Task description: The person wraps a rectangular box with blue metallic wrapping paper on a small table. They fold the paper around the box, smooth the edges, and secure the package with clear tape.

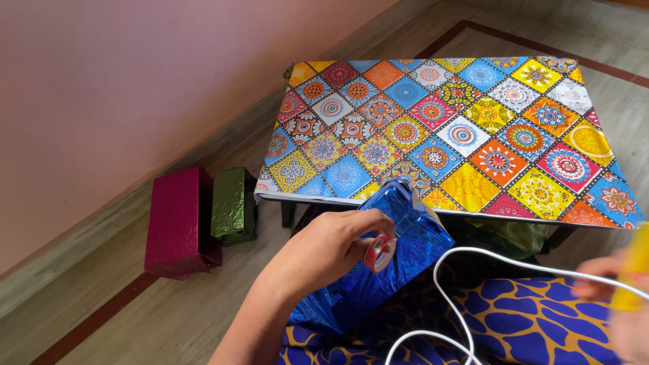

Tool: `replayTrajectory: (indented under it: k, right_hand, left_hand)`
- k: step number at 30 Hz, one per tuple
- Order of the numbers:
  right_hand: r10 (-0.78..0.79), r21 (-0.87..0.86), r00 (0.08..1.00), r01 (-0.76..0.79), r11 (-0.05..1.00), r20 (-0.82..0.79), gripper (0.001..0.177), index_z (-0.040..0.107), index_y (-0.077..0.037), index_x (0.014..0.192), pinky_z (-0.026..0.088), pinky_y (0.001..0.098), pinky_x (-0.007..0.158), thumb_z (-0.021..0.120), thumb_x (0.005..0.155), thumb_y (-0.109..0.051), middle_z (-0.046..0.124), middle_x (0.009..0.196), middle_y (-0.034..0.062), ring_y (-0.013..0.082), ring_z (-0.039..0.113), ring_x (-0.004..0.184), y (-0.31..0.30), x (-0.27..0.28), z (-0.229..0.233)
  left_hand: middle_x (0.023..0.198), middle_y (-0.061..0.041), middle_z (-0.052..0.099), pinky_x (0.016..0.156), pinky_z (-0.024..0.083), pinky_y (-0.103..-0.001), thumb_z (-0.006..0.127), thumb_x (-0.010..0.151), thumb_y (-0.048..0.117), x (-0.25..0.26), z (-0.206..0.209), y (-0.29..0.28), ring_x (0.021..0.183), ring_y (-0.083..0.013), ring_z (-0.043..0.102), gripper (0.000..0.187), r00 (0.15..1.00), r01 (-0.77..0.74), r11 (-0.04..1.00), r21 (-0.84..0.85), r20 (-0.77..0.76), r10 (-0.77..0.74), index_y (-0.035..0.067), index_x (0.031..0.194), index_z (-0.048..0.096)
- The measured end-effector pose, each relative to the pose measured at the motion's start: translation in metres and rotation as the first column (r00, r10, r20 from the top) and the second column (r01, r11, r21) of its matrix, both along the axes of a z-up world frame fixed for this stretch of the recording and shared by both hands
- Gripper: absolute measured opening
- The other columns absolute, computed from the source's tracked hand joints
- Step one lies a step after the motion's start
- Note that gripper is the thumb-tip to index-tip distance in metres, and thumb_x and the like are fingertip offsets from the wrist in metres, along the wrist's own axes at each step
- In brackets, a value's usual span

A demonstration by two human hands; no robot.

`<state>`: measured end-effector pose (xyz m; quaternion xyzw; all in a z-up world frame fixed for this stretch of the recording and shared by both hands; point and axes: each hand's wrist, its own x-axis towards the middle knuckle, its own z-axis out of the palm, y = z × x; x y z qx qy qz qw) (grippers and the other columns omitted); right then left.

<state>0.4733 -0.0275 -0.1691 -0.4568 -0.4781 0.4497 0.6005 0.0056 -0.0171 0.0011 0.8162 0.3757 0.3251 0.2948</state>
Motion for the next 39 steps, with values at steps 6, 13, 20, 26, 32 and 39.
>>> replayTrajectory:
  k: [6,13,20,26,32,39]
  right_hand:
    - [0.396,-0.141,0.899,-0.424,0.895,-0.187,0.045,0.061,0.013,0.117,0.059,0.0416,0.066,0.042,0.099,-0.025,0.071,0.098,0.0288,0.0325,0.074,0.074,-0.007,-0.147,0.03]
    - [0.379,-0.264,0.925,-0.36,0.895,0.022,0.049,0.055,0.0,0.13,0.057,0.034,0.07,0.038,0.096,-0.029,0.074,0.116,0.0189,0.0277,0.079,0.088,-0.01,-0.185,0.073]
    - [0.271,-0.253,0.822,-0.161,0.954,0.5,0.032,0.066,-0.005,0.127,0.059,0.0339,0.061,0.054,0.103,-0.021,0.066,0.088,0.0139,0.0217,0.063,0.069,-0.019,-0.166,0.043]
    - [0.115,-0.035,0.696,-0.127,0.991,0.709,0.03,0.071,-0.008,0.112,0.054,0.0336,0.058,0.058,0.093,-0.026,0.072,0.08,0.0065,0.0171,0.068,0.065,-0.019,-0.151,0.051]
    - [0.11,-0.093,0.601,-0.06,0.994,0.792,0.028,0.071,-0.014,0.109,0.054,0.036,0.057,0.065,0.092,-0.036,0.072,0.064,0.0084,0.0229,0.071,0.063,-0.025,-0.164,0.055]
    - [0.1,-0.114,0.61,-0.017,0.993,0.786,0.027,0.072,-0.016,0.107,0.052,0.0396,0.052,0.065,0.092,-0.037,0.068,0.058,0.0112,0.0261,0.07,0.056,-0.035,-0.17,0.048]
  left_hand:
    - [0.083,-0.006,0.071,0.069,0.061,-0.031,0.063,0.083,-0.007,-0.002,0.01,0.005,0.075,-0.0206,0.073,0.024,0.994,0.108,0.981,-0.159,-0.015,-0.112,0.007,0.103,0.065]
    - [0.08,-0.005,0.074,0.067,0.059,-0.032,0.066,0.08,-0.004,-0.006,0.018,0.01,0.074,-0.0196,0.075,0.023,0.979,0.141,0.966,-0.219,-0.115,-0.169,0.007,0.1,0.064]
    - [0.089,-0.003,0.078,0.067,0.057,-0.033,0.076,0.082,0.01,-0.004,0.01,0.014,0.078,-0.0217,0.076,0.018,0.985,0.071,0.985,-0.159,-0.145,-0.094,0.011,0.099,0.07]
    - [0.094,-0.004,0.078,0.07,0.058,-0.033,0.077,0.079,0.014,-0.001,0.006,0.016,0.081,-0.0232,0.075,0.023,0.984,0.101,0.99,-0.098,-0.136,-0.114,0.013,0.102,0.073]
    - [0.096,-0.004,0.079,0.074,0.058,-0.032,0.077,0.081,0.017,0.004,0.007,0.013,0.085,-0.0214,0.076,0.027,0.998,0.053,0.997,-0.059,-0.044,-0.055,0.012,0.107,0.074]
    - [0.102,-0.004,0.078,0.073,0.059,-0.032,0.076,0.081,0.018,0.003,0.004,0.015,0.081,-0.0213,0.075,0.024,0.987,0.09,0.995,-0.033,-0.134,-0.093,0.014,0.104,0.079]
